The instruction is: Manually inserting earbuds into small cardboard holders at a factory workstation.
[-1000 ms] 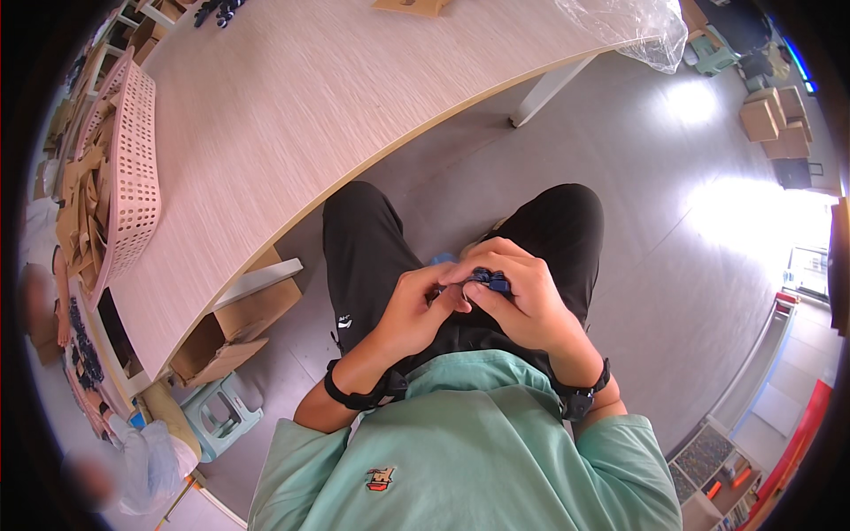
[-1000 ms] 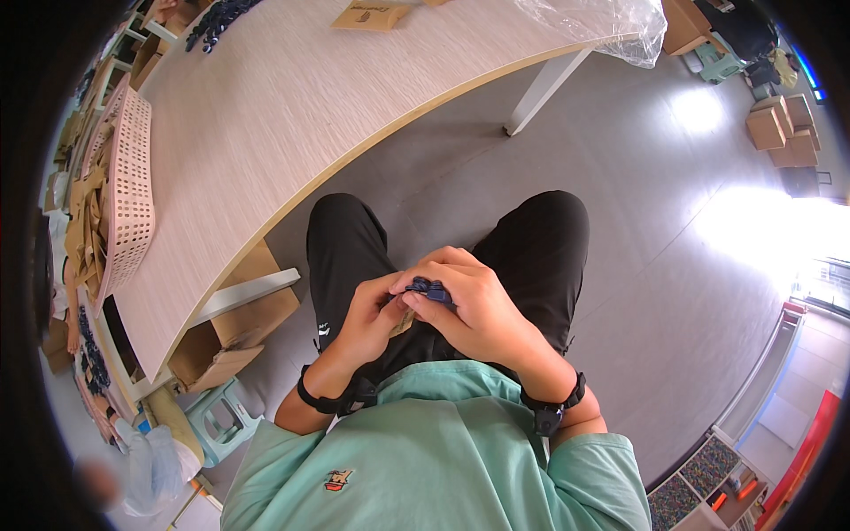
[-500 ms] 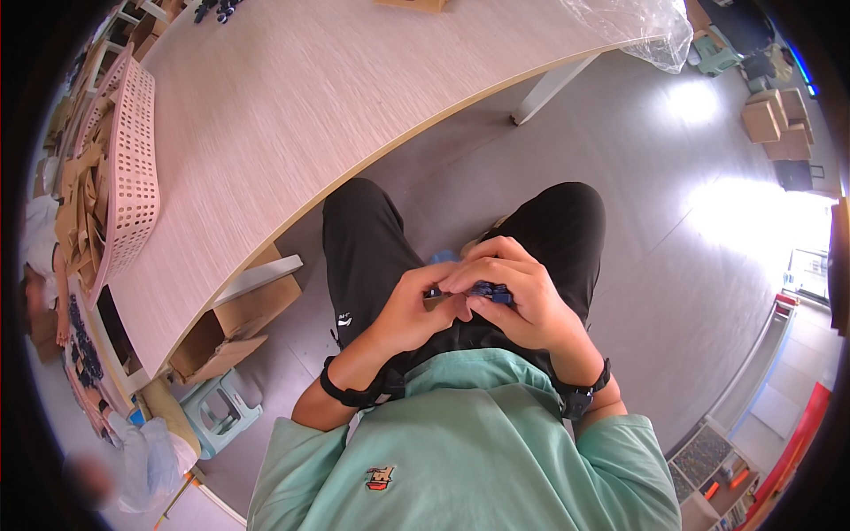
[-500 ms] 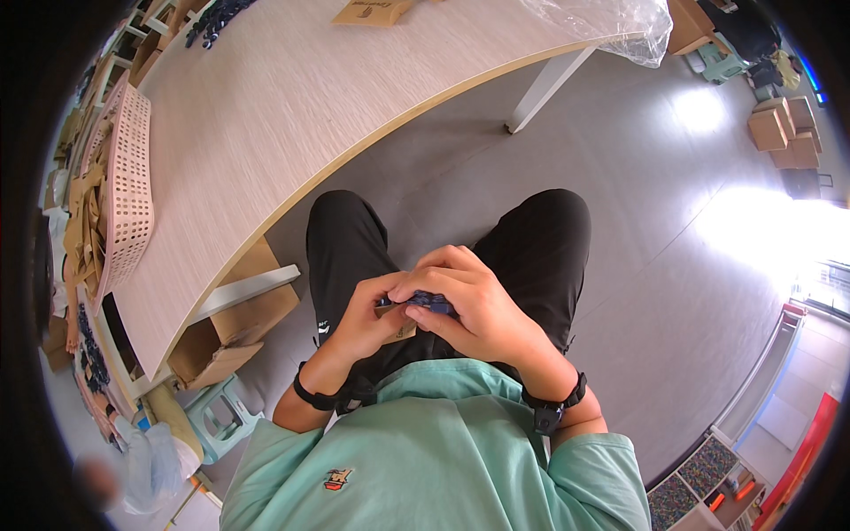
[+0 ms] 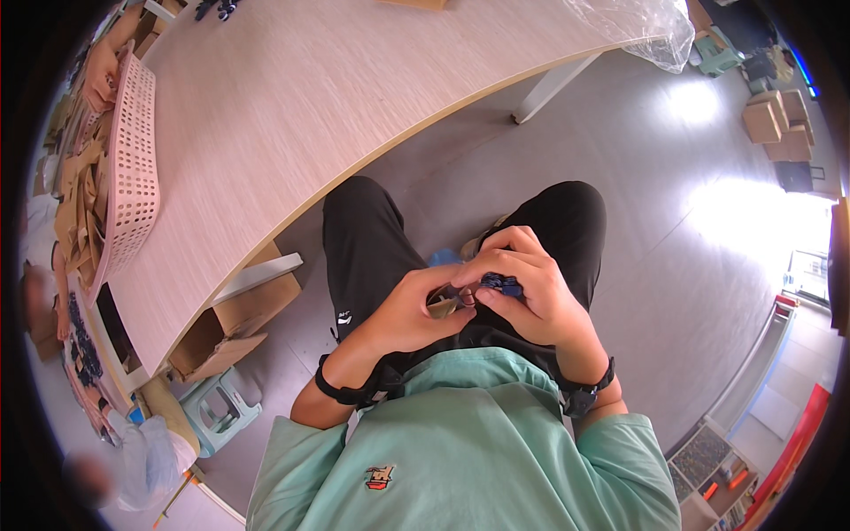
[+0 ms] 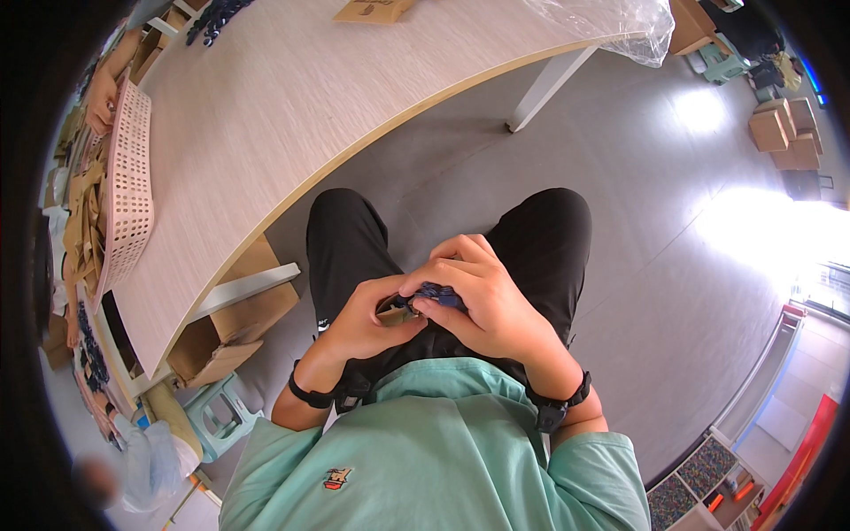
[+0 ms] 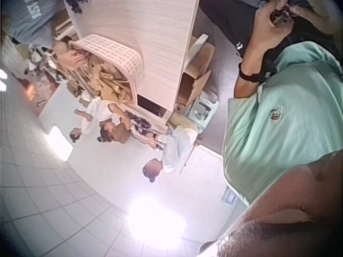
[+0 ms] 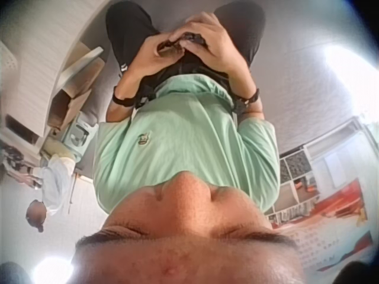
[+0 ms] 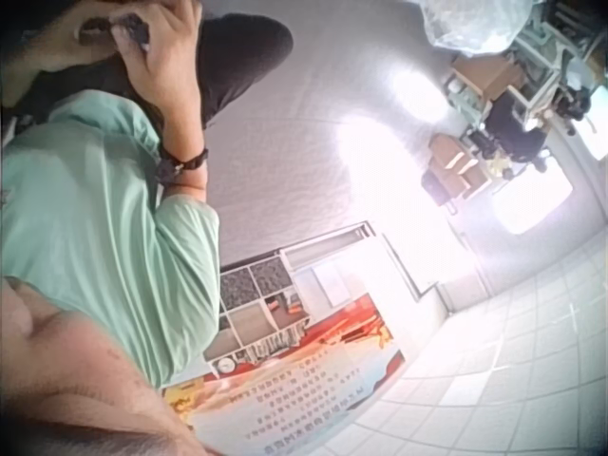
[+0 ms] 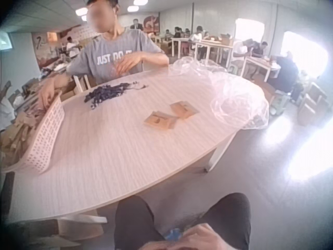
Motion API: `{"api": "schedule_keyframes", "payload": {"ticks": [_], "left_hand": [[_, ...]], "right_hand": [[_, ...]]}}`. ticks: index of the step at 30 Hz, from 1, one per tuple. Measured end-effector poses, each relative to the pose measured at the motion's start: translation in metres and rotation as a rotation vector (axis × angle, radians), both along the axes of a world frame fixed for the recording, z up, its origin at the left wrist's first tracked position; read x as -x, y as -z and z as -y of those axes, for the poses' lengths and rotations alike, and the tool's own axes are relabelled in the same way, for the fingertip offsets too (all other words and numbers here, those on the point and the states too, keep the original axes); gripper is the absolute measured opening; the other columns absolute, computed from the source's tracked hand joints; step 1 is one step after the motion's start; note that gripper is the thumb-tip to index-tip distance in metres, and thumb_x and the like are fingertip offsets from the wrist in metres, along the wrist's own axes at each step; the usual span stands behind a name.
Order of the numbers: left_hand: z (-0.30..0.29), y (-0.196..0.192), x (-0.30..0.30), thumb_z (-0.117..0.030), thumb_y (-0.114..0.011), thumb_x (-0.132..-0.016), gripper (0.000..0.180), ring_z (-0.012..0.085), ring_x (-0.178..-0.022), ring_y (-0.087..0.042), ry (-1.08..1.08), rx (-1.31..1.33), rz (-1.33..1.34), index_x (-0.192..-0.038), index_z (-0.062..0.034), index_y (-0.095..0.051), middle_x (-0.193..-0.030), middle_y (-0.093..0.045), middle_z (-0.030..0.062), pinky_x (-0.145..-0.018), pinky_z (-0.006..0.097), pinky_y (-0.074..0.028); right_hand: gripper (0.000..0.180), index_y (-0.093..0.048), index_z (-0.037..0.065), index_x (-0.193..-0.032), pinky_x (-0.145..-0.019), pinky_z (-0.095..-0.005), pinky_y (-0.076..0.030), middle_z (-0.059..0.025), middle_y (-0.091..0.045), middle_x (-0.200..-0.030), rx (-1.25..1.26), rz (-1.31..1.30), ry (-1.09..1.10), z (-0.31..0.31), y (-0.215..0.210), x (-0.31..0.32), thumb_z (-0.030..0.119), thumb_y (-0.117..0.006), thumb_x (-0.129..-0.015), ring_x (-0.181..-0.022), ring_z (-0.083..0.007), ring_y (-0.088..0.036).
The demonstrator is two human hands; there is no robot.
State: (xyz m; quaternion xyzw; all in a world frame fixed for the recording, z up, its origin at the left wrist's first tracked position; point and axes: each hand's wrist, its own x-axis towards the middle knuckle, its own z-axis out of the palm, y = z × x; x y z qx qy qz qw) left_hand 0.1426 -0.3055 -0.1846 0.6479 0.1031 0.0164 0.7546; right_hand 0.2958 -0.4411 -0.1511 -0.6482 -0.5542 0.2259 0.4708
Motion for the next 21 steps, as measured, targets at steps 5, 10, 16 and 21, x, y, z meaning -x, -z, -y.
{"api": "schedule_keyframes", "payload": {"ticks": [5, 10, 16, 21], "left_hand": [[0.001, 0.008, 0.003, 0.002, -0.068, -0.08, 0.029, 0.0119, -0.087, -0.063, -0.007, -0.003, -0.011, -0.109, 0.0011, -0.063, -0.094, -0.066, 0.0079, -0.08, 0.028, -0.05], [0.005, 0.003, 0.002, 0.003, -0.068, -0.079, 0.036, 0.0129, -0.08, -0.065, -0.083, -0.111, -0.014, -0.114, 0.0004, -0.064, -0.095, -0.069, 0.0107, -0.073, 0.027, -0.052], [0.007, -0.002, 0.0, 0.002, -0.069, -0.078, 0.036, 0.0157, -0.078, -0.068, -0.135, -0.151, -0.001, -0.114, -0.0005, -0.065, -0.092, -0.07, 0.0112, -0.072, 0.027, -0.052], [0.004, 0.003, 0.001, 0.001, -0.07, -0.077, 0.03, 0.0144, -0.079, -0.067, -0.09, -0.175, -0.026, -0.107, 0.0007, -0.066, -0.086, -0.069, 0.0106, -0.072, 0.027, -0.052]], "right_hand": [[0.02, -0.07, 0.009, -0.098, -0.083, -0.0368, -0.045, -0.0016, -0.067, -0.088, -0.017, 0.127, -0.048, -0.004, -0.008, -0.002, 0.011, -0.075, -0.078, -0.093, -0.0244, -0.055], [0.024, -0.069, 0.009, -0.095, -0.081, -0.0372, -0.046, 0.0002, -0.067, -0.08, -0.092, 0.332, -0.056, -0.005, -0.011, 0.0, 0.013, -0.078, -0.073, -0.086, -0.0244, -0.056], [0.023, -0.069, 0.01, -0.094, -0.079, -0.0377, -0.047, 0.0003, -0.067, -0.079, -0.089, 0.429, -0.039, -0.004, -0.01, 0.001, 0.016, -0.078, -0.073, -0.084, -0.0242, -0.056], [0.021, -0.069, 0.009, -0.095, -0.078, -0.0372, -0.047, -0.0012, -0.066, -0.078, -0.06, 0.314, -0.065, -0.007, -0.011, -0.002, 0.016, -0.075, -0.076, -0.085, -0.0242, -0.057]]}}
